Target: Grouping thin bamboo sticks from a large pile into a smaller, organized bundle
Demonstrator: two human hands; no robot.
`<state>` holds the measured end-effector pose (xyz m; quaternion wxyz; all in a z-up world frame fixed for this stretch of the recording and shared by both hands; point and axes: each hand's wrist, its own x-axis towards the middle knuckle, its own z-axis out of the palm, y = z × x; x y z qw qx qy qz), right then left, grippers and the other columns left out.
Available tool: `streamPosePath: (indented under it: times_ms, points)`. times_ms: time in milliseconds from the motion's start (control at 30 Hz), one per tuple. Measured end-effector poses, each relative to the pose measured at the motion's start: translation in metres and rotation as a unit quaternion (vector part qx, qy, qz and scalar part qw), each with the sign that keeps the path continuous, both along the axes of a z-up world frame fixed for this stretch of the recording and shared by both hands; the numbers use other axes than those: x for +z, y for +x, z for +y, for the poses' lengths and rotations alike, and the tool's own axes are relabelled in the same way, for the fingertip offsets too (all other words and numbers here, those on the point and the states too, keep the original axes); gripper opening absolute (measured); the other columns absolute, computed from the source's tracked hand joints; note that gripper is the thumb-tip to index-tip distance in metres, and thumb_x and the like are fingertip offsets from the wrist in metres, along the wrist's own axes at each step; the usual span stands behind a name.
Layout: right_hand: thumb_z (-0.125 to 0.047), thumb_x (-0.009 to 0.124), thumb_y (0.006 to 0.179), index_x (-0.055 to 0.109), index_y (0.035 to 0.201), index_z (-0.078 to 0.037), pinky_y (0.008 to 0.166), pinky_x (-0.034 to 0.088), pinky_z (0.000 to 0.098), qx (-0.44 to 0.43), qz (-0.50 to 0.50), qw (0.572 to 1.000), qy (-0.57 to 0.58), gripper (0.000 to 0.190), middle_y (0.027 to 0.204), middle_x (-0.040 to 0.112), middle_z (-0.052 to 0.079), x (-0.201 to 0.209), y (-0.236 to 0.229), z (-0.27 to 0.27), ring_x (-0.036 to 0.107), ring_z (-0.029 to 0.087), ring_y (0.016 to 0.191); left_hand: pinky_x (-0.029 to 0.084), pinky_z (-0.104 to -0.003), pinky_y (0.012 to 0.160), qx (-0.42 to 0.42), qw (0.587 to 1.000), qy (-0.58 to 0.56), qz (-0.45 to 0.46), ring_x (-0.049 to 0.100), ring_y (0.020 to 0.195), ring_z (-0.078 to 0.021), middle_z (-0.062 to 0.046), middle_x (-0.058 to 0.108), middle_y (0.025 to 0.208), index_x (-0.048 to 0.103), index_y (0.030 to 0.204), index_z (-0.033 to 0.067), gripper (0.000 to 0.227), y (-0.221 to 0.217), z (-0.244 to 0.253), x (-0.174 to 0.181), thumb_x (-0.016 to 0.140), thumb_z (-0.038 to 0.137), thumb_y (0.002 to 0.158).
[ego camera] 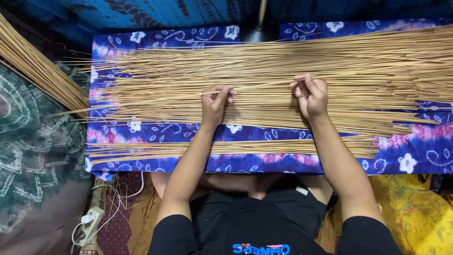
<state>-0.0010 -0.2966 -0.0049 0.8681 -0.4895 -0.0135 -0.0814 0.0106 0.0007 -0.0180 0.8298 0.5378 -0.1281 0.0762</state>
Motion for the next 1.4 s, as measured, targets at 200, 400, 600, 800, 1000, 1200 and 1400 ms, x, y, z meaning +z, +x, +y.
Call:
streamPosePath:
  times_ms: [200,400,600,800,1000,1200,1400]
  points:
    - [-0.019,0.058,0.103,0.072,0.107,0.008,0.058,0.049,0.0187,0.037,-0.002,0.999,0.003,0.031,0.088,0.075,0.025,-0.014,-0.002,0.008,0.067,0.015,0.062,0.054,-0.023,0.063,-0.024,0.999,0.046,-0.006,0.065,0.062,-0.0115,-0.018,0.077,0.083,0.077,0.1,-0.0022,0.021,-0.009,-0.003,0.017,0.065,0.014,0.102]
    - [-0.022,0.055,0.107,0.072,0.108,0.005,0.055,0.044,0.016,0.037,-0.019,0.999,-0.024,0.032,0.085,0.074,0.021,-0.016,0.004,0.0,0.058,0.01,0.056,0.054,-0.024,0.064,-0.018,0.999,0.041,-0.015,0.064,0.062,-0.0126,-0.018,0.077,0.083,0.077,0.1,-0.0022,0.02,-0.009,-0.004,0.02,0.065,0.014,0.102]
    - [-0.02,0.058,0.104,0.074,0.107,0.005,0.057,0.044,0.0166,0.052,-0.007,0.998,-0.026,0.03,0.085,0.074,0.022,-0.017,0.002,0.003,0.057,0.01,0.056,0.053,-0.024,0.063,-0.031,0.999,0.043,-0.004,0.063,0.061,-0.0124,-0.018,0.077,0.081,0.076,0.1,-0.0037,0.019,-0.012,-0.005,0.022,0.066,0.012,0.101]
    - [-0.022,0.059,0.104,0.074,0.109,0.004,0.057,0.046,0.0169,0.044,-0.015,0.998,-0.034,0.03,0.087,0.075,0.021,-0.013,-0.001,0.006,0.059,0.011,0.057,0.053,-0.024,0.063,-0.03,0.999,0.027,0.004,0.062,0.061,-0.0123,-0.017,0.076,0.079,0.077,0.097,-0.0026,0.02,-0.01,-0.006,0.017,0.066,0.014,0.101]
    - [-0.019,0.056,0.102,0.071,0.11,0.008,0.055,0.044,0.0171,0.026,-0.048,0.997,-0.045,0.032,0.084,0.073,0.024,-0.002,-0.002,0.003,0.056,0.011,0.055,0.052,-0.023,0.06,-0.022,1.0,-0.009,0.002,0.061,0.061,-0.0127,-0.021,0.075,0.079,0.074,0.097,-0.0057,0.023,-0.003,0.003,0.008,0.066,0.015,0.101]
    - [-0.018,0.059,0.087,0.069,0.11,0.014,0.051,0.037,0.0152,0.035,-0.117,0.987,-0.103,0.041,0.08,0.069,0.024,0.013,-0.002,0.001,0.053,0.009,0.056,0.054,-0.025,0.058,0.008,1.0,-0.014,-0.006,0.062,0.06,-0.0153,-0.022,0.072,0.078,0.073,0.096,-0.0072,0.021,0.005,0.011,0.011,0.066,0.013,0.101]
    - [-0.011,0.039,0.074,0.068,0.091,0.001,0.052,0.03,0.0223,-0.128,-0.073,0.989,-0.024,0.036,0.064,0.055,0.006,-0.003,0.018,-0.027,0.041,0.01,0.052,0.052,-0.025,0.07,0.025,0.998,0.037,-0.054,0.064,0.081,-0.0161,-0.012,0.073,0.09,0.073,0.1,-0.0013,0.014,-0.021,0.021,0.066,0.064,0.01,0.101]
